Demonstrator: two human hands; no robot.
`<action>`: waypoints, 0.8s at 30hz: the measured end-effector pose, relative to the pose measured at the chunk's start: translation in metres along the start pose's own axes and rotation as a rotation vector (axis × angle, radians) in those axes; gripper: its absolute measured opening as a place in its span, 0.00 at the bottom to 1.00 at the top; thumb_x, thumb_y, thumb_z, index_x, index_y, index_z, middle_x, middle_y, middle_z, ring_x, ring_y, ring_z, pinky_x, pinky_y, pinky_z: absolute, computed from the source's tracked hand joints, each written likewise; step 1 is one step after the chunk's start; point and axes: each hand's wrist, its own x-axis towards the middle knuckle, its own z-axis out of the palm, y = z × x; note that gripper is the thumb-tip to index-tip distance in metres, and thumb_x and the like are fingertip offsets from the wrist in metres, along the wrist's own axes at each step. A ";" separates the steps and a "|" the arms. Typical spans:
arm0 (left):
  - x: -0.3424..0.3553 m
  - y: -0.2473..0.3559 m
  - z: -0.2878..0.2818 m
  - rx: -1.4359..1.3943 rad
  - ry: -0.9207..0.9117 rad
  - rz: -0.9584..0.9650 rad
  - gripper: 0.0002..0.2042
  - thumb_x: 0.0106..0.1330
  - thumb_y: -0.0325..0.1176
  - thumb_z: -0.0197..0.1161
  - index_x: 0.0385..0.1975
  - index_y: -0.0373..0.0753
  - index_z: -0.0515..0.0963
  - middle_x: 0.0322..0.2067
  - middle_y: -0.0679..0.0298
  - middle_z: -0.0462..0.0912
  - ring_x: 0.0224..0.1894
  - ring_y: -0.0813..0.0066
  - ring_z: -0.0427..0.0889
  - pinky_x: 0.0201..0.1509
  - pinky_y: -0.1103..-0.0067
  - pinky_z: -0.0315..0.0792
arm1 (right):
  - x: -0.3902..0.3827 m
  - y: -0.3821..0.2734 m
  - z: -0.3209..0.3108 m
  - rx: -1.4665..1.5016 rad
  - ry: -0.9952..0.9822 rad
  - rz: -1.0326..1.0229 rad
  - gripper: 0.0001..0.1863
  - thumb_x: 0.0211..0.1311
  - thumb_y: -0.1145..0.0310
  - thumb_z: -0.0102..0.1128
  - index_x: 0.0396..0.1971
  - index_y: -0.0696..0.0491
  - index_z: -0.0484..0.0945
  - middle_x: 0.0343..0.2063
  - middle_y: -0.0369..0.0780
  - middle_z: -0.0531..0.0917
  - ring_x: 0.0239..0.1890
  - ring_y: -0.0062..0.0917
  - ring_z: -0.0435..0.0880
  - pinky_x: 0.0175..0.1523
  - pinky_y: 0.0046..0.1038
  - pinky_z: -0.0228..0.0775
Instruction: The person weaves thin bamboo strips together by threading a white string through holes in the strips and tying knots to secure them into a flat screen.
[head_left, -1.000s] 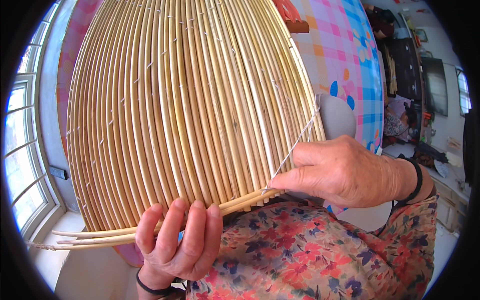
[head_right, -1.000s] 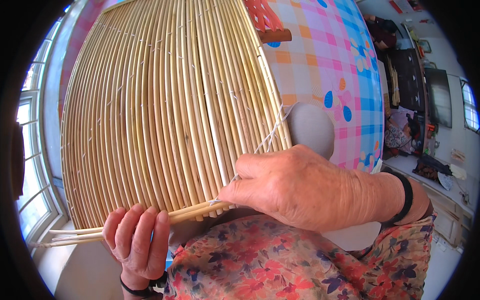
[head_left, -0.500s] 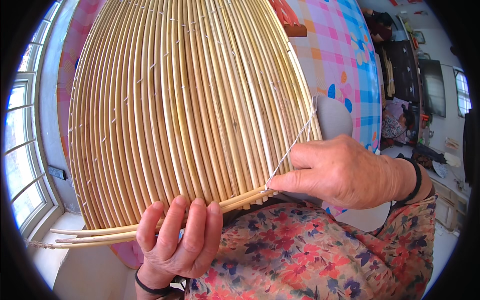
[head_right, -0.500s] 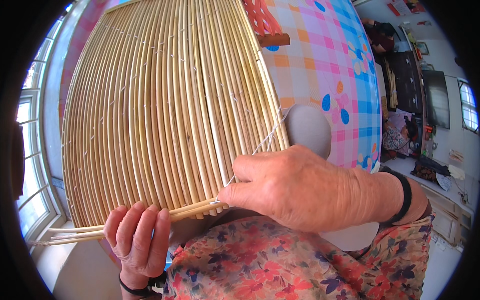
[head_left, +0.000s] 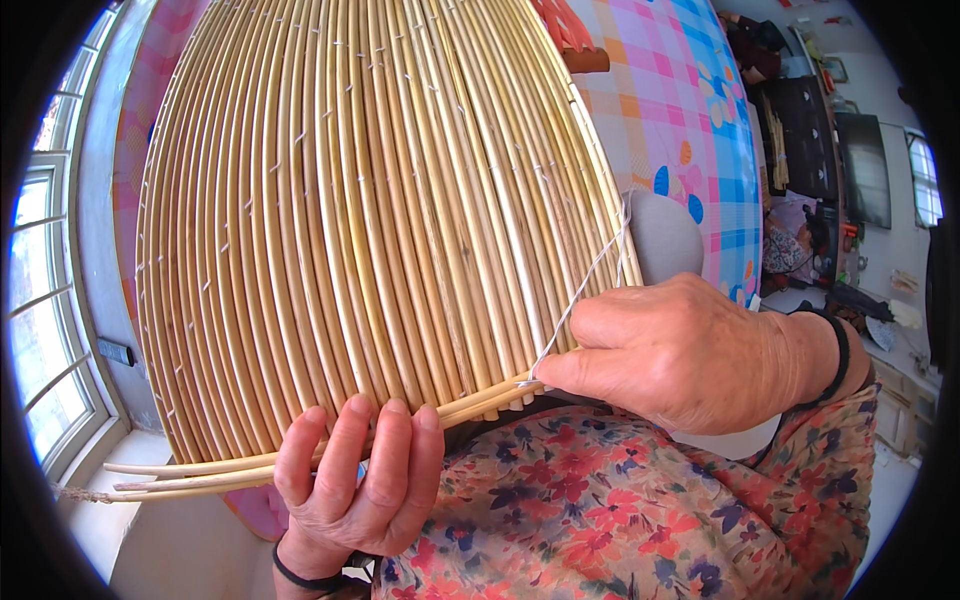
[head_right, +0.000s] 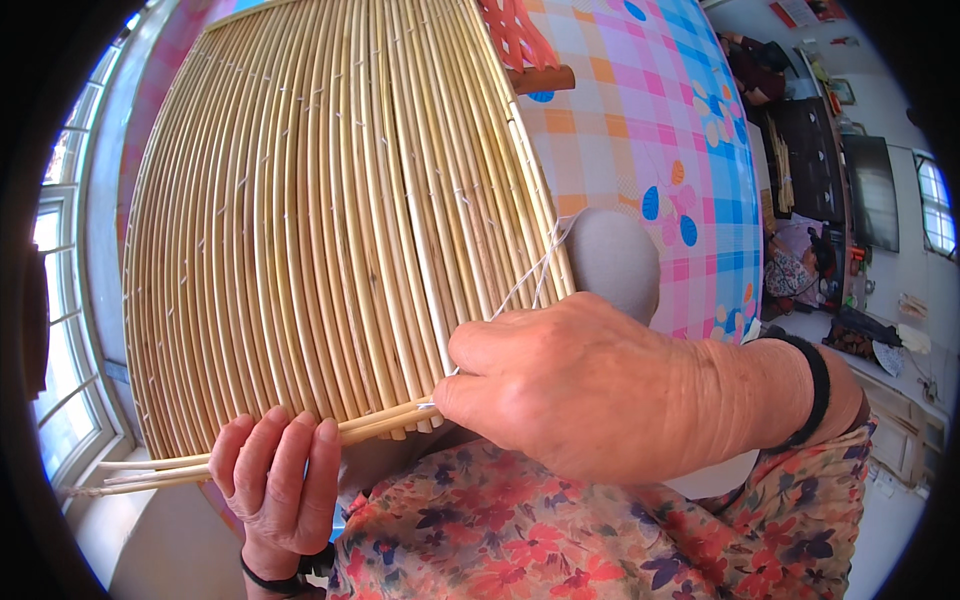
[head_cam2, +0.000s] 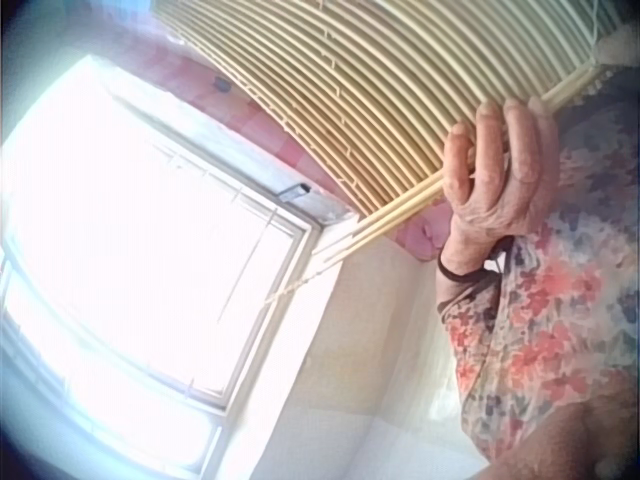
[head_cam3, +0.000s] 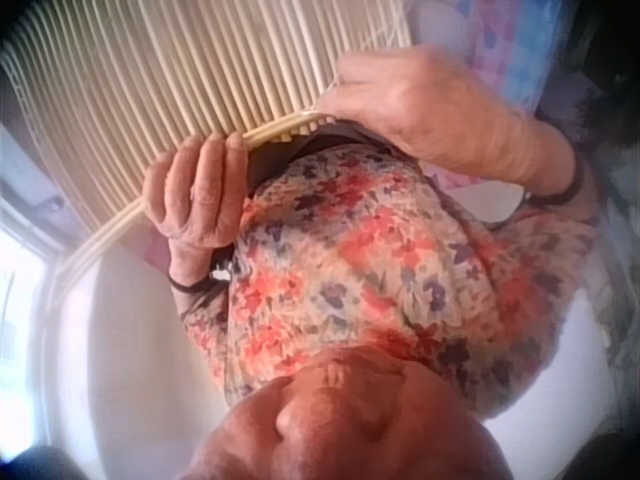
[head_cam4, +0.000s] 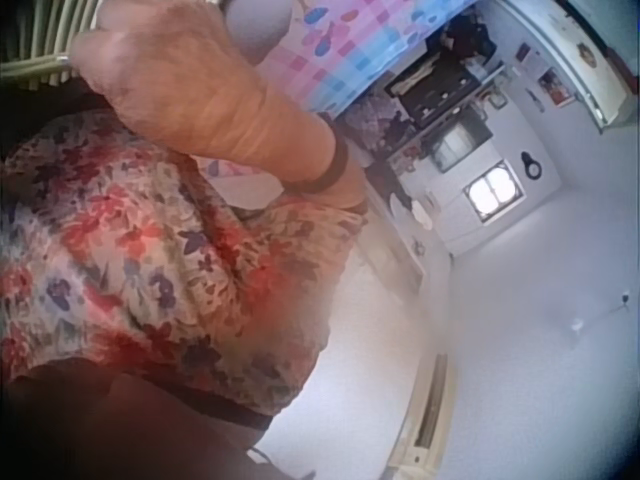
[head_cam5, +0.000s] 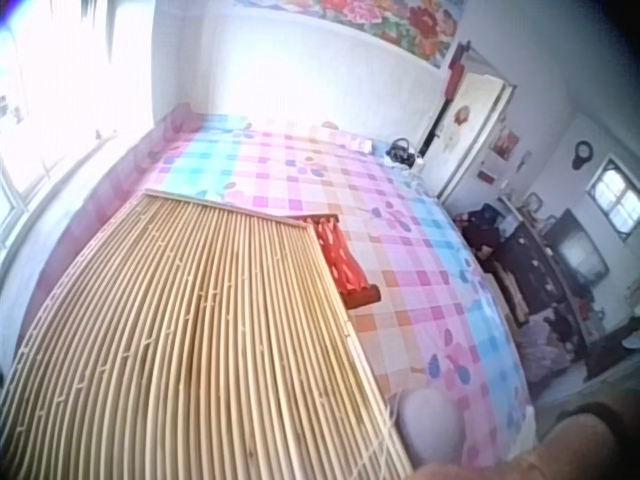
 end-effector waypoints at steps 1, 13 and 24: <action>0.000 0.000 0.001 0.000 0.000 0.000 0.10 0.59 0.27 0.62 0.40 0.35 0.81 0.43 0.60 0.80 0.47 0.62 0.78 0.53 0.62 0.71 | 0.001 -0.001 -0.001 -0.004 -0.024 0.010 0.05 0.49 0.74 0.55 0.28 0.57 0.72 0.25 0.42 0.71 0.29 0.36 0.78 0.31 0.34 0.73; 0.000 -0.001 0.004 0.019 0.030 0.024 0.10 0.59 0.27 0.61 0.40 0.35 0.82 0.42 0.60 0.80 0.47 0.62 0.78 0.54 0.63 0.71 | -0.001 -0.001 -0.004 0.069 -0.051 0.051 0.06 0.47 0.76 0.55 0.29 0.58 0.73 0.27 0.43 0.73 0.30 0.38 0.79 0.32 0.35 0.74; -0.001 0.001 0.005 0.039 0.037 0.022 0.10 0.61 0.27 0.61 0.41 0.37 0.81 0.42 0.61 0.81 0.47 0.63 0.79 0.54 0.64 0.71 | 0.001 -0.005 -0.008 0.004 -0.098 0.059 0.05 0.49 0.75 0.54 0.28 0.57 0.73 0.26 0.43 0.73 0.29 0.38 0.80 0.31 0.36 0.74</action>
